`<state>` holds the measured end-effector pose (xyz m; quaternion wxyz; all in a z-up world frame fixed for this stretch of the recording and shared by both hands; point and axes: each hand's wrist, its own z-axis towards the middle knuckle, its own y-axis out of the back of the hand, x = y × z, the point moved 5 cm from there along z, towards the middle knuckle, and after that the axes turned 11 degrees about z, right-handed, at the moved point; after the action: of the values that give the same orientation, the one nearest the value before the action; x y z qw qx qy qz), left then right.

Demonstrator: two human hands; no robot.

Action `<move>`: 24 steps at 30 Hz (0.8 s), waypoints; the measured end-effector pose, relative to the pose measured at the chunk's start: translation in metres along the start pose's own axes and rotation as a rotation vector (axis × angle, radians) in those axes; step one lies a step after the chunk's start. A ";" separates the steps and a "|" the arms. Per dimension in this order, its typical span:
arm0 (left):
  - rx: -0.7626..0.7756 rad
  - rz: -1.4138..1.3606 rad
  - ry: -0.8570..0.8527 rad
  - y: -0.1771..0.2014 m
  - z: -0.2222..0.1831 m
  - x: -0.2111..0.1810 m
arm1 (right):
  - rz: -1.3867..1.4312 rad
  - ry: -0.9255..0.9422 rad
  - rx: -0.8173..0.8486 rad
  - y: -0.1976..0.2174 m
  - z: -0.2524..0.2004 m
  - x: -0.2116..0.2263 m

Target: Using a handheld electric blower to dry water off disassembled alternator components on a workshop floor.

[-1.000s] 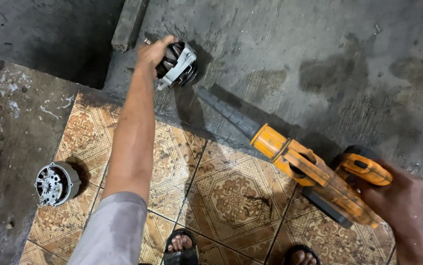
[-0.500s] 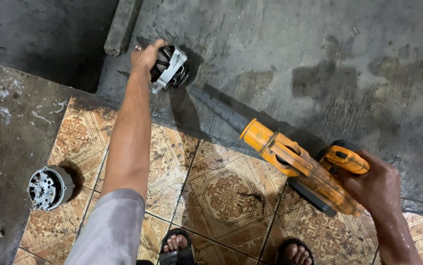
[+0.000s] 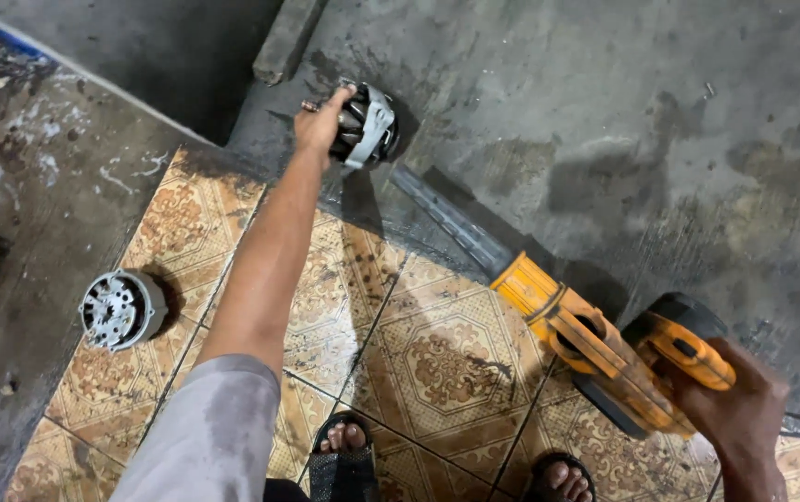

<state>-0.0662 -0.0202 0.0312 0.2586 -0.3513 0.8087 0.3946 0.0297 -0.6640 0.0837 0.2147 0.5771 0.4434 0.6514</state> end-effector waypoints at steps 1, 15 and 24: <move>-0.007 -0.010 0.002 0.002 -0.001 0.002 | -0.001 0.012 0.002 0.001 -0.003 -0.001; 0.099 0.549 -0.361 -0.035 -0.048 -0.014 | -0.139 -0.074 -0.063 -0.005 -0.034 -0.011; -0.022 0.722 -0.641 -0.067 -0.025 0.025 | -0.081 -0.186 -0.020 0.029 -0.065 0.109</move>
<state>-0.0329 -0.0794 -0.0028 0.3373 0.0884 0.7543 0.5562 -0.0507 -0.6141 0.1727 0.2869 0.6144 0.4380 0.5902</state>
